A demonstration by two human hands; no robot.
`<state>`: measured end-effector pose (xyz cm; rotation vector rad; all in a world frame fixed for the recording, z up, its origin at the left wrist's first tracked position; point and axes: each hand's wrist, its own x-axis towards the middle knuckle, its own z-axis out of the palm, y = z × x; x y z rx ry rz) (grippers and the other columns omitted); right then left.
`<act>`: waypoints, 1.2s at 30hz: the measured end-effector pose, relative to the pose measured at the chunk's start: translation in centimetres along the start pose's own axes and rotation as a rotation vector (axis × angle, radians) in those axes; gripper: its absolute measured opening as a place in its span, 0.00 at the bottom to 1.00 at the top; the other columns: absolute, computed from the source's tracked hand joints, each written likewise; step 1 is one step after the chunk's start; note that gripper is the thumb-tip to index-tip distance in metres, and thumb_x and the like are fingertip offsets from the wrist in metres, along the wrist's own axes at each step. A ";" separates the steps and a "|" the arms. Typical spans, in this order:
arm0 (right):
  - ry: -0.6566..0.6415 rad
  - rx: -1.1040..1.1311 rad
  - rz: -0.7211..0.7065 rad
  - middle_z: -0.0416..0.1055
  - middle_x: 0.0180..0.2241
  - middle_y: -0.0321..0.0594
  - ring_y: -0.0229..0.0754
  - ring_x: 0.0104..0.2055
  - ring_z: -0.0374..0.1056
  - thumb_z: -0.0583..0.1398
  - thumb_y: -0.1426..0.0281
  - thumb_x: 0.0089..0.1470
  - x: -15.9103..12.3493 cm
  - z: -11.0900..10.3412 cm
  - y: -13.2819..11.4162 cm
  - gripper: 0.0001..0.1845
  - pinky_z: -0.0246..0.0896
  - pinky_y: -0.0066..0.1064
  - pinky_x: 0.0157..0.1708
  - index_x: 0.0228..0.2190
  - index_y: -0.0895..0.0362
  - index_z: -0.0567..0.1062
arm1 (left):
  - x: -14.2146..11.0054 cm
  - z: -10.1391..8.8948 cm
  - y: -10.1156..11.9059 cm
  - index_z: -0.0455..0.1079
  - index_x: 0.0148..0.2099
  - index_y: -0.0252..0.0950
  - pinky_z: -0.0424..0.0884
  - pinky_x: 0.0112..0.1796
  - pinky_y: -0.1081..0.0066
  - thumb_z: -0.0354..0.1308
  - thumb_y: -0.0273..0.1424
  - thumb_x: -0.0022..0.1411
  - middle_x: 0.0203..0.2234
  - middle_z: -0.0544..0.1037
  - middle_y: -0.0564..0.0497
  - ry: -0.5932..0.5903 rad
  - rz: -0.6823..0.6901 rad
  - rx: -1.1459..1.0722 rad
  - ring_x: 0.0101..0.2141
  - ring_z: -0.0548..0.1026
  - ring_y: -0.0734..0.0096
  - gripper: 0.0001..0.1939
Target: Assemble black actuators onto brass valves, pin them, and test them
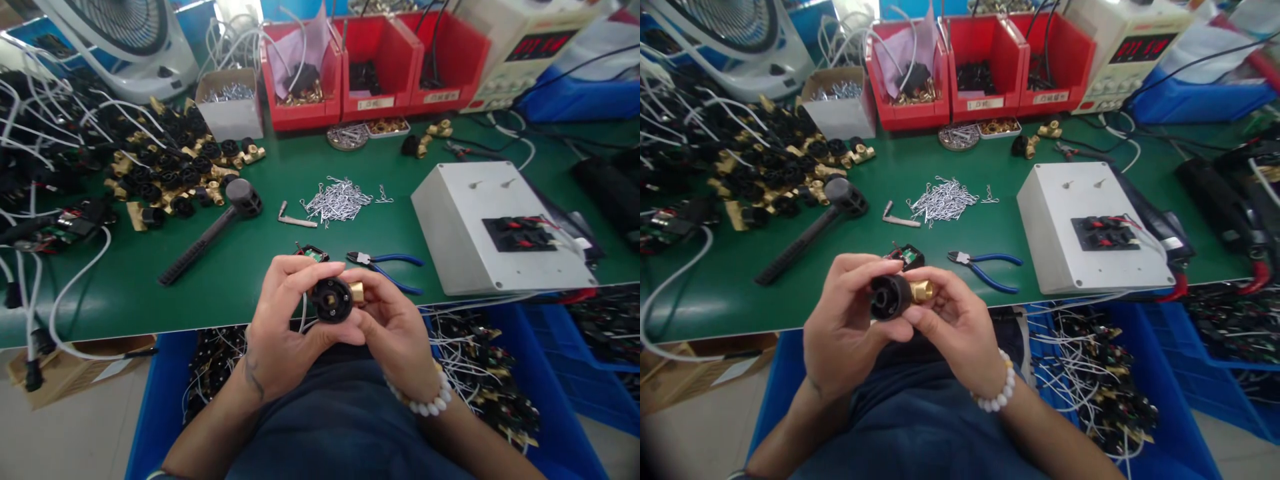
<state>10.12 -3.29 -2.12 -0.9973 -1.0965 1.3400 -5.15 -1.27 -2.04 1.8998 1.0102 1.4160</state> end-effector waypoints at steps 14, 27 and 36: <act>-0.038 0.130 -0.007 0.78 0.37 0.34 0.32 0.36 0.75 0.68 0.63 0.57 -0.4 0.1 0.4 0.13 0.72 0.21 0.37 0.44 0.50 0.78 | -0.1 0.3 0.1 0.76 0.50 0.40 0.72 0.45 0.72 0.70 0.49 0.55 0.41 0.76 0.51 0.045 -0.117 -0.089 0.42 0.74 0.70 0.26; 0.235 -1.234 -0.065 0.72 0.35 0.51 0.53 0.41 0.68 0.59 0.51 0.61 1.5 -7.9 2.2 0.21 0.64 0.49 0.46 0.32 0.58 0.74 | 0.2 0.5 -0.5 0.68 0.47 0.34 0.69 0.21 0.78 0.59 0.52 0.66 0.38 0.83 0.43 -0.014 -0.757 -0.825 0.20 0.71 0.80 0.25; -0.056 0.023 0.354 0.48 0.18 0.24 0.28 0.18 0.41 0.60 0.53 0.62 -0.1 -5.7 -2.7 0.19 0.42 0.24 0.19 0.36 0.57 0.71 | 0.4 -0.1 -0.4 0.76 0.43 0.37 0.68 0.55 0.61 0.66 0.57 0.56 0.54 0.74 0.42 -0.451 -0.519 -0.646 0.56 0.71 0.53 0.27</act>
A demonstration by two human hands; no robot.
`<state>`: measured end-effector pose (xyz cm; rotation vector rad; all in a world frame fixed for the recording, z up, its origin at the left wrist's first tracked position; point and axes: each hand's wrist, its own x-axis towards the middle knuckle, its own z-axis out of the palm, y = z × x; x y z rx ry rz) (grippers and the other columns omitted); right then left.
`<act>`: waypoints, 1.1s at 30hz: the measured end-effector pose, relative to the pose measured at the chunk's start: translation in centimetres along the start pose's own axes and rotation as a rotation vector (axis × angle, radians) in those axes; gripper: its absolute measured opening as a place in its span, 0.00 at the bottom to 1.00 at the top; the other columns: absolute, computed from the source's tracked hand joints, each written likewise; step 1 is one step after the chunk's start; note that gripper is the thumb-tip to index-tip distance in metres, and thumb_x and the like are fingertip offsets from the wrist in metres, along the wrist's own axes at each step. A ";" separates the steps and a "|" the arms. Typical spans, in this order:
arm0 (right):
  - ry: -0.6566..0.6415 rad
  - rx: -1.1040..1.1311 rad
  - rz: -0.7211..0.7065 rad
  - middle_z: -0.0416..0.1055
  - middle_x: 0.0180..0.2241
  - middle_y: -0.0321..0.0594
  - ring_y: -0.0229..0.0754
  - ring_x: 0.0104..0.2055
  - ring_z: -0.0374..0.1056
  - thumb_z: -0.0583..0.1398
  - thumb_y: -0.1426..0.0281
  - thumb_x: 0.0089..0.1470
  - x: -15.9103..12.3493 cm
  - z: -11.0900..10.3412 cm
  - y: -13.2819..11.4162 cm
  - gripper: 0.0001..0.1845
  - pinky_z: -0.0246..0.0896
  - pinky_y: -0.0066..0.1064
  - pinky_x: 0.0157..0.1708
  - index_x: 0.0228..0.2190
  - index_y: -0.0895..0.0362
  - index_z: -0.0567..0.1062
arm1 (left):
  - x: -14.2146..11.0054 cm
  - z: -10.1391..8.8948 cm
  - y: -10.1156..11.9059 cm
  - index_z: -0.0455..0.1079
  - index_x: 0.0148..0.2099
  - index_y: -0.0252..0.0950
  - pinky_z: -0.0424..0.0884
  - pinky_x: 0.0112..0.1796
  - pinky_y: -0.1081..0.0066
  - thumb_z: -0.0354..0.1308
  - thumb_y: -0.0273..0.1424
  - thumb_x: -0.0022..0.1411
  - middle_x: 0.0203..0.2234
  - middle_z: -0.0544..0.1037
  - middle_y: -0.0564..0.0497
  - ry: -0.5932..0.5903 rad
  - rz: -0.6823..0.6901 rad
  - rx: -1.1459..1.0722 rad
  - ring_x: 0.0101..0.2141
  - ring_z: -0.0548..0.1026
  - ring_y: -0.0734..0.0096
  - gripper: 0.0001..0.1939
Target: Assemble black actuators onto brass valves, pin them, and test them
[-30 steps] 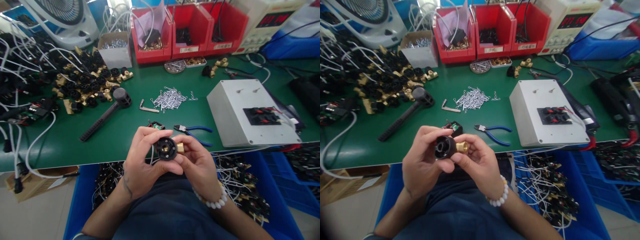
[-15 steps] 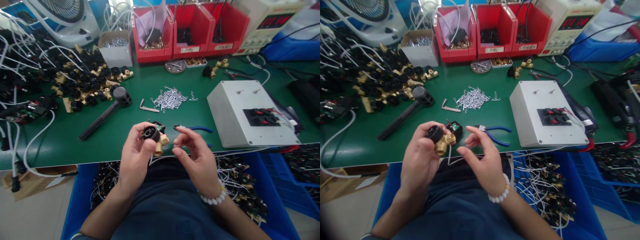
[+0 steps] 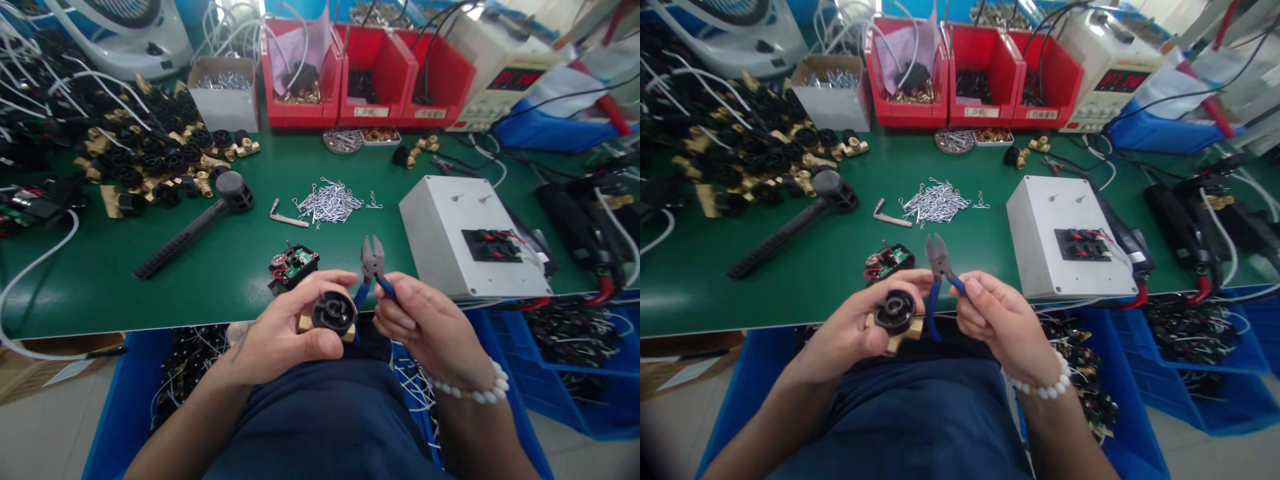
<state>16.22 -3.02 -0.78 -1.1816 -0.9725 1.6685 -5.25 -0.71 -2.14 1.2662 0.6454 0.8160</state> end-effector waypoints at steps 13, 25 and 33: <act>-0.444 0.517 0.000 0.39 0.10 0.21 0.26 0.10 0.32 0.51 0.47 0.67 -1.2 0.8 -0.7 0.25 0.40 0.19 0.14 0.40 0.48 0.79 | -0.8 -1.0 0.0 0.74 0.49 0.41 0.73 0.47 0.67 0.67 0.52 0.58 0.51 0.78 0.46 0.021 0.013 -0.096 0.47 0.77 0.62 0.25; -0.004 -0.394 -0.505 0.73 0.29 0.32 0.33 0.27 0.69 0.57 0.61 0.68 -1.8 2.2 0.3 0.18 0.66 0.27 0.29 0.57 0.42 0.72 | -0.3 1.1 0.4 0.69 0.52 0.39 0.79 0.46 0.71 0.67 0.38 0.63 0.57 0.75 0.44 0.294 0.033 -0.164 0.42 0.81 0.72 0.19; 0.037 -0.510 -0.300 0.61 0.20 0.28 0.29 0.20 0.56 0.54 0.57 0.69 -2.0 2.6 0.1 0.14 0.51 0.22 0.19 0.47 0.52 0.73 | 0.0 1.1 -0.7 0.65 0.55 0.42 0.67 0.24 0.82 0.62 0.44 0.67 0.41 0.78 0.51 0.171 -0.092 -0.412 0.22 0.68 0.86 0.19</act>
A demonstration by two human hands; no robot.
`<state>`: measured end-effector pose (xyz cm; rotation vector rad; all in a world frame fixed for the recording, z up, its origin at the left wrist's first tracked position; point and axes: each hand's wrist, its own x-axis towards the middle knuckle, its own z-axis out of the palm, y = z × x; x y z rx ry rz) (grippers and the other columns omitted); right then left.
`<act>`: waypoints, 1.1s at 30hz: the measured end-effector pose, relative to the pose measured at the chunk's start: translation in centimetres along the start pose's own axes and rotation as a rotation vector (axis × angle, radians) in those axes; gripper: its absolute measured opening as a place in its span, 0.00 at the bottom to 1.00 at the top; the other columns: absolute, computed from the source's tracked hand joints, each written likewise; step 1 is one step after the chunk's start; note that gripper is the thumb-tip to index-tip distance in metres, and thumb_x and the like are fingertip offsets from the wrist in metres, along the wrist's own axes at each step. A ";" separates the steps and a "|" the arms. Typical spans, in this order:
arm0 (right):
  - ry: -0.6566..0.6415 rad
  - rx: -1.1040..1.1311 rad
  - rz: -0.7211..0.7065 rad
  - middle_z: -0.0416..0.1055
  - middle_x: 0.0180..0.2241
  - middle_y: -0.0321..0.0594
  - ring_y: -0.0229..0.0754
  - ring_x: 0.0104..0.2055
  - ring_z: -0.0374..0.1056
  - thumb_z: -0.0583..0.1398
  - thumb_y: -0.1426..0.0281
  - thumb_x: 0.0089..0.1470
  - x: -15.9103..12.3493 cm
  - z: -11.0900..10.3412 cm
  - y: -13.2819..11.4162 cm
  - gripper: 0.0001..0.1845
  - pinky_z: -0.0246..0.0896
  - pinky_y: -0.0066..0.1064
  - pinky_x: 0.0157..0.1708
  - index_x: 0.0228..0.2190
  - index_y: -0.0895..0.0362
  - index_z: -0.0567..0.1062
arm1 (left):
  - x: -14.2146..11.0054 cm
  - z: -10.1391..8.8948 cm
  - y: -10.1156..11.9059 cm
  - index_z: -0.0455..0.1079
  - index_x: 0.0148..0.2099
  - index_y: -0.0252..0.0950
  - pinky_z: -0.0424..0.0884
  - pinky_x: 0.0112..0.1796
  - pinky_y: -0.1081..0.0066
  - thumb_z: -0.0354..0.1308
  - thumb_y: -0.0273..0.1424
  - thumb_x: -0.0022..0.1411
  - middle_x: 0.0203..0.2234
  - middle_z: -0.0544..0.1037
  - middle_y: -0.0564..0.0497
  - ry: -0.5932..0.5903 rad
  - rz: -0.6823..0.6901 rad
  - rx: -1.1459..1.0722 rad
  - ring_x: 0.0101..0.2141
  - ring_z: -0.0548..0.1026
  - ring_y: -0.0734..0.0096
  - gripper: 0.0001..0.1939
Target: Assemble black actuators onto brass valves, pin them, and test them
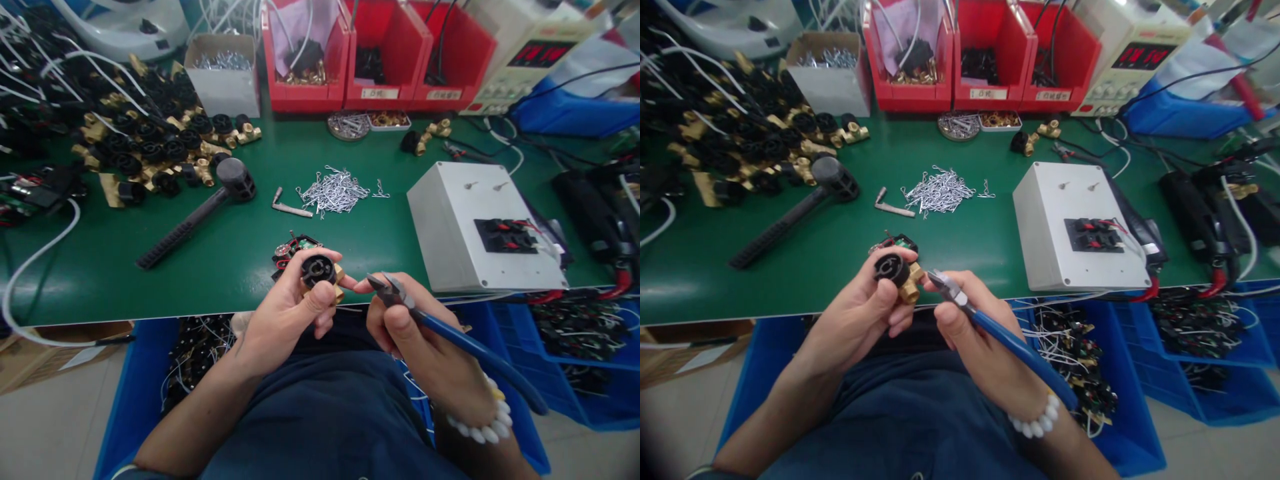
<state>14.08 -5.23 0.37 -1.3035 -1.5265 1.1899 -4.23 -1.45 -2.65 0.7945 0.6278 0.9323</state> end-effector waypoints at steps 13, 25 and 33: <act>-0.148 0.381 0.161 0.69 0.20 0.33 0.35 0.22 0.70 0.56 0.56 0.67 0.2 0.5 -0.5 0.20 0.64 0.26 0.24 0.34 0.58 0.77 | -0.8 1.2 0.7 0.69 0.54 0.41 0.76 0.36 0.75 0.66 0.35 0.64 0.50 0.76 0.48 0.244 0.281 0.507 0.36 0.76 0.74 0.18; -0.154 0.702 0.353 0.62 0.12 0.30 0.28 0.11 0.53 0.58 0.49 0.63 0.7 2.2 -0.7 0.26 0.47 0.21 0.13 0.27 0.58 0.72 | -0.5 1.1 -0.4 0.65 0.59 0.42 0.74 0.51 0.65 0.65 0.43 0.64 0.53 0.72 0.46 0.281 0.606 0.779 0.55 0.72 0.61 0.25; -0.102 0.623 0.368 0.60 0.11 0.29 0.29 0.11 0.49 0.58 0.46 0.61 0.5 2.6 -1.5 0.27 0.41 0.23 0.12 0.26 0.57 0.70 | -0.5 1.0 0.1 0.65 0.53 0.42 0.71 0.54 0.59 0.62 0.44 0.66 0.46 0.74 0.49 0.246 0.672 0.875 0.51 0.74 0.62 0.19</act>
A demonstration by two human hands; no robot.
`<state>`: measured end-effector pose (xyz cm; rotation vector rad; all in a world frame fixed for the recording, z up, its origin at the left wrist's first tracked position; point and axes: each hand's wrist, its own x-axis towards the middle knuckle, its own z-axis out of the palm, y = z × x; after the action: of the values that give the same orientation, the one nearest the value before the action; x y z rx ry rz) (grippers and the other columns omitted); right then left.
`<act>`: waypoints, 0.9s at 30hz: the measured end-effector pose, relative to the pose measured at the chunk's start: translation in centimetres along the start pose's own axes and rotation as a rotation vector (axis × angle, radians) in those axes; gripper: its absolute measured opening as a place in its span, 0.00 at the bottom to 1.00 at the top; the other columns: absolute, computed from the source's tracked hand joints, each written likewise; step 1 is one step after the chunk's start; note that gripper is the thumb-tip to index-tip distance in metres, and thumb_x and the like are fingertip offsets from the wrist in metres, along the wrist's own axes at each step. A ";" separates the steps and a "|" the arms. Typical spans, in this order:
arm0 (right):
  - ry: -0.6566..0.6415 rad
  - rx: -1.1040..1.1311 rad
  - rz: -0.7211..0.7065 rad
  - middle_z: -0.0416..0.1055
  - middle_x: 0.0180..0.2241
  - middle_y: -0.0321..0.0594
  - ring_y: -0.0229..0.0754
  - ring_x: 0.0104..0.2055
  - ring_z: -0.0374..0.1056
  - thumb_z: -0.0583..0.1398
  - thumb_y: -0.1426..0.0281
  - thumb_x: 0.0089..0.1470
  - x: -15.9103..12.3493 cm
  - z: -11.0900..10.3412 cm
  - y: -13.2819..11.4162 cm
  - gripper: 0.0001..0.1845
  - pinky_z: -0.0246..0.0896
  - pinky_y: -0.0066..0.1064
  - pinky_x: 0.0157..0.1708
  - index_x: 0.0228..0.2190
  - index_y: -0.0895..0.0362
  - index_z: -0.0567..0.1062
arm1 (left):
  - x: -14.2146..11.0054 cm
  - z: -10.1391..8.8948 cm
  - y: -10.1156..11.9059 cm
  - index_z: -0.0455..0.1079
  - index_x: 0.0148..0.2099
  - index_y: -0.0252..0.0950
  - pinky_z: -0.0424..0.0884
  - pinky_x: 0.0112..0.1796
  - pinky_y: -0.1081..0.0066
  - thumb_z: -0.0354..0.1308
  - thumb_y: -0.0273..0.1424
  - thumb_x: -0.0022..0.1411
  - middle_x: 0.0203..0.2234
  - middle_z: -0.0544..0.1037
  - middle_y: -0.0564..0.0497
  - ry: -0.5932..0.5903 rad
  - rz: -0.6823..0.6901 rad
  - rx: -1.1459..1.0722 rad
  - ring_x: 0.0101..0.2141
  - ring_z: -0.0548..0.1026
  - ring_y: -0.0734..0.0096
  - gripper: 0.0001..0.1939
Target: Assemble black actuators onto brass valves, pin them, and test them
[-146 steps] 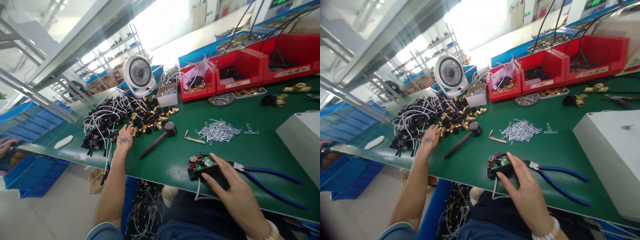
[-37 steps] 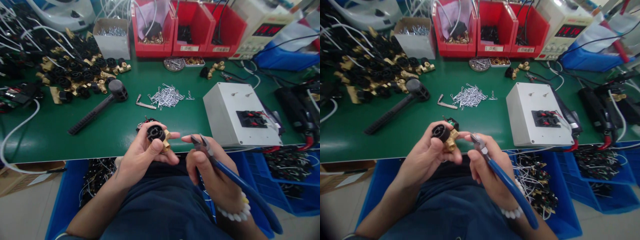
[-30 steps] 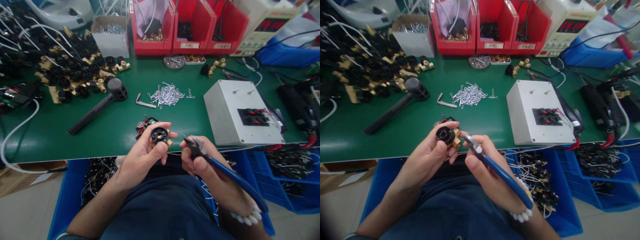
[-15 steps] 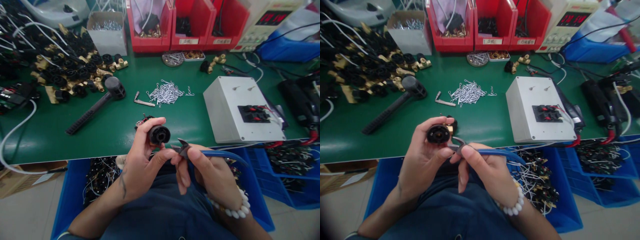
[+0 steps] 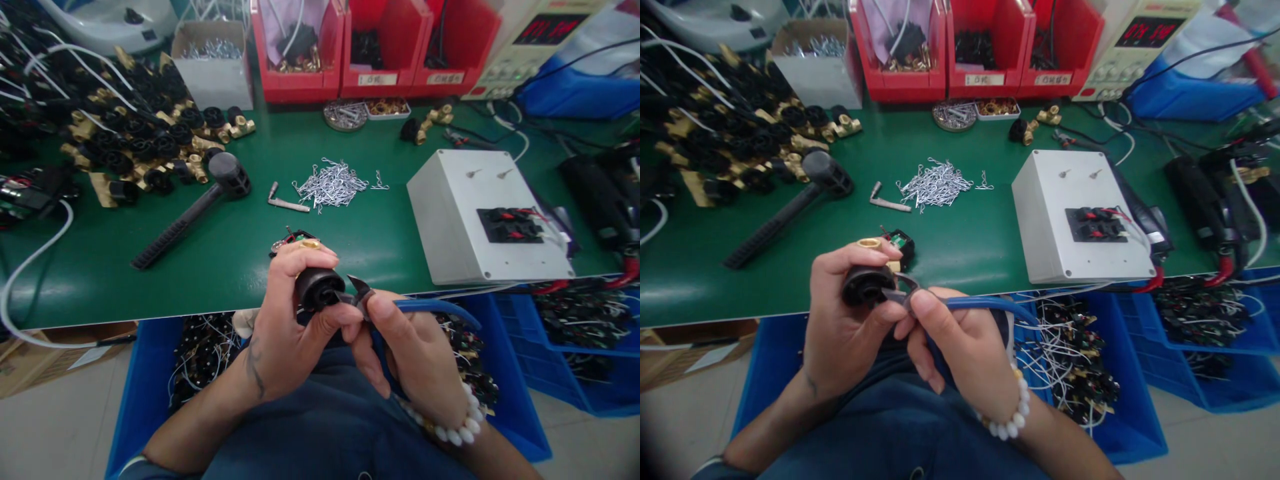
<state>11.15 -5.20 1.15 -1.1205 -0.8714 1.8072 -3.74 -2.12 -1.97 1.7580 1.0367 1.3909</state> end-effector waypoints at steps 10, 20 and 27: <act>0.079 -0.173 -0.171 0.60 0.12 0.31 0.30 0.12 0.52 0.56 0.47 0.63 0.1 0.0 0.7 0.28 0.45 0.24 0.13 0.23 0.56 0.69 | 0.3 -0.8 -0.1 0.67 0.51 0.42 0.69 0.50 0.67 0.64 0.38 0.66 0.43 0.73 0.51 -0.118 -0.032 -0.017 0.48 0.72 0.66 0.15; 0.061 -0.169 -0.159 0.59 0.11 0.32 0.30 0.13 0.53 0.56 0.47 0.64 0.4 -0.2 0.2 0.29 0.48 0.24 0.14 0.21 0.55 0.68 | 0.2 -0.8 0.5 0.68 0.47 0.42 0.71 0.43 0.71 0.63 0.40 0.67 0.40 0.75 0.53 -0.177 -0.146 -0.041 0.40 0.75 0.71 0.12; -0.017 -0.025 -0.051 0.59 0.11 0.28 0.28 0.11 0.50 0.58 0.47 0.63 0.0 -1.0 -0.2 0.27 0.43 0.22 0.13 0.26 0.57 0.71 | 0.4 -0.4 0.3 0.66 0.56 0.42 0.71 0.47 0.72 0.63 0.35 0.67 0.48 0.73 0.50 -0.191 -0.114 -0.022 0.49 0.74 0.69 0.17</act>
<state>12.14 -5.01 0.92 -1.0909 -0.9268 1.7704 -4.02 -1.94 -1.46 1.7488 0.9973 1.1367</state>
